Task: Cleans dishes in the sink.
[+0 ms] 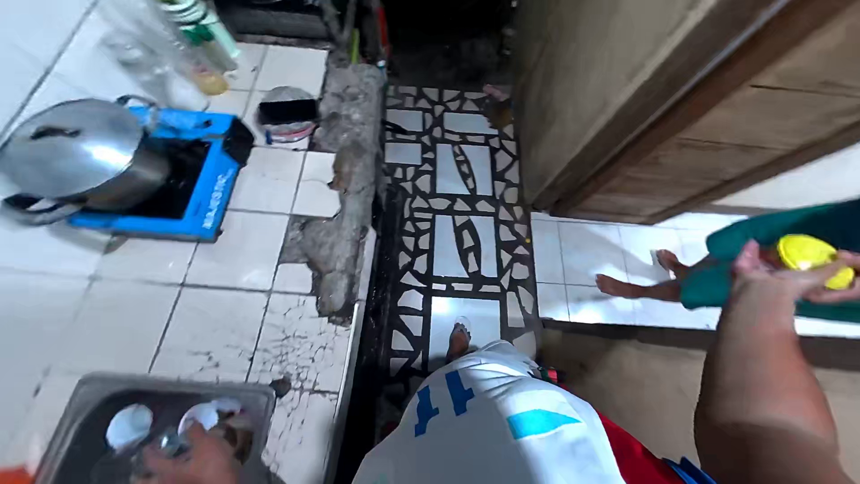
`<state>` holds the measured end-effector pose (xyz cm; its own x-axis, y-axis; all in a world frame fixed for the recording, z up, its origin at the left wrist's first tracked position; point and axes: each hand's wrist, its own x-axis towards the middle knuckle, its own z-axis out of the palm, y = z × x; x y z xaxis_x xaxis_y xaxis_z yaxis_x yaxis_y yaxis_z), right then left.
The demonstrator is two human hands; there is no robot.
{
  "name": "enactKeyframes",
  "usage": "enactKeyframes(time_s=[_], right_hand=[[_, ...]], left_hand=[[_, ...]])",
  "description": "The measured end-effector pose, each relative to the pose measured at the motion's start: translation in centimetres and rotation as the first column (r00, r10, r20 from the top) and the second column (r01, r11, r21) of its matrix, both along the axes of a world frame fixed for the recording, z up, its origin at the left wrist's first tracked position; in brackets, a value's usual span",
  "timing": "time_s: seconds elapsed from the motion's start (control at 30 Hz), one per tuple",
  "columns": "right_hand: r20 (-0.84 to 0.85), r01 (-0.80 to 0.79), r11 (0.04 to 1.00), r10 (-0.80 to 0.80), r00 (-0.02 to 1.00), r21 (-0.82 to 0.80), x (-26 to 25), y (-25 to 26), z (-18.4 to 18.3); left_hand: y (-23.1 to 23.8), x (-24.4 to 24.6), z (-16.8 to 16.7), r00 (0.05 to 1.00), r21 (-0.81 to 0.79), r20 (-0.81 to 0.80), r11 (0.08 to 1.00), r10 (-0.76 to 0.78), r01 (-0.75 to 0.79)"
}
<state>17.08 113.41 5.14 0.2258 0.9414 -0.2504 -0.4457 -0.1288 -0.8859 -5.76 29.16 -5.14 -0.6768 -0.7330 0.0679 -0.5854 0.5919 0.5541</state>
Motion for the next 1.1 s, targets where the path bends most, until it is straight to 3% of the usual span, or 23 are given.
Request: enactKeyframes(time_s=[0.1,0.2,0.27,0.33,0.43,0.53,0.6,0.67,0.73,0.8,0.87,0.93,0.97,1.07,1.1], right_hand=[[0.072,-0.044,0.998,0.042,0.997,0.036,-0.7,-1.3,-2.4],[0.146,-0.139,0.988,0.129,0.981,0.061,-2.2,-3.7,-4.3],[0.126,-0.276,0.961,0.272,0.954,0.014,-3.6,-5.8,-5.4],[0.121,-0.503,0.857,0.514,0.849,-0.114,-6.1,-9.5,-6.6],[0.125,-0.787,0.531,0.845,0.521,-0.315,-12.3,-20.9,-6.5],[-0.049,-0.919,0.054,0.996,0.080,-0.389,-17.0,-35.4,-5.0],[-0.252,-0.889,-0.334,0.932,-0.261,-0.314,-18.3,-44.0,-3.7],[-0.388,-0.747,-0.629,0.757,-0.526,-0.214,-19.2,-51.2,-2.1],[-0.365,-0.582,-0.784,0.618,-0.696,-0.216,-20.0,-57.0,-0.9],[-0.150,-0.469,-0.821,0.535,-0.832,-0.325,-20.8,-61.8,-0.5],[0.310,-0.486,-0.785,0.387,-0.869,-0.384,-21.2,-65.1,-1.6],[0.672,-0.522,-0.788,0.194,-0.714,-0.327,-21.7,-67.3,-3.2],[0.723,-0.511,-0.811,0.169,-0.670,-0.284,-21.9,-68.5,-3.6],[0.697,-0.389,-0.886,0.113,-0.708,-0.252,-20.7,-72.1,-4.0],[0.698,-0.389,-0.884,0.107,-0.708,-0.259,-20.1,-73.2,-4.0]], left_hand=[[-0.5,2.3,1.9,0.995,0.037,-0.043,0.996,0.086,-0.084],[-3.3,5.1,1.6,0.990,-0.014,-0.038,0.991,0.134,-0.135],[-5.2,7.2,1.5,0.987,-0.033,-0.070,0.988,0.145,-0.148],[-5.5,8.4,2.2,0.974,0.068,-0.174,0.988,0.147,-0.137],[-2.7,7.9,3.1,0.933,0.382,-0.348,0.923,0.089,0.055],[3.3,6.7,2.9,0.944,0.630,-0.311,0.721,-0.107,0.289],[7.4,6.1,3.3,0.908,0.809,-0.326,0.420,-0.262,0.411],[9.7,6.4,4.4,0.858,0.877,-0.420,0.112,-0.296,0.468],[9.9,7.4,6.2,0.866,0.875,-0.484,-0.079,-0.127,0.478],[8.8,7.9,6.9,0.896,0.886,-0.429,-0.139,0.111,0.442],[6.3,8.4,6.6,0.894,0.912,-0.331,-0.141,0.302,0.386],[4.0,9.0,5.7,0.874,0.944,-0.293,-0.027,0.388,0.328],[2.9,9.2,5.2,0.873,0.952,-0.303,0.074,0.382,0.298],[0.7,10.5,2.9,0.883,0.853,-0.421,0.421,0.206,0.309],[0.4,10.6,2.7,0.876,0.817,-0.438,0.495,0.200,0.295]])
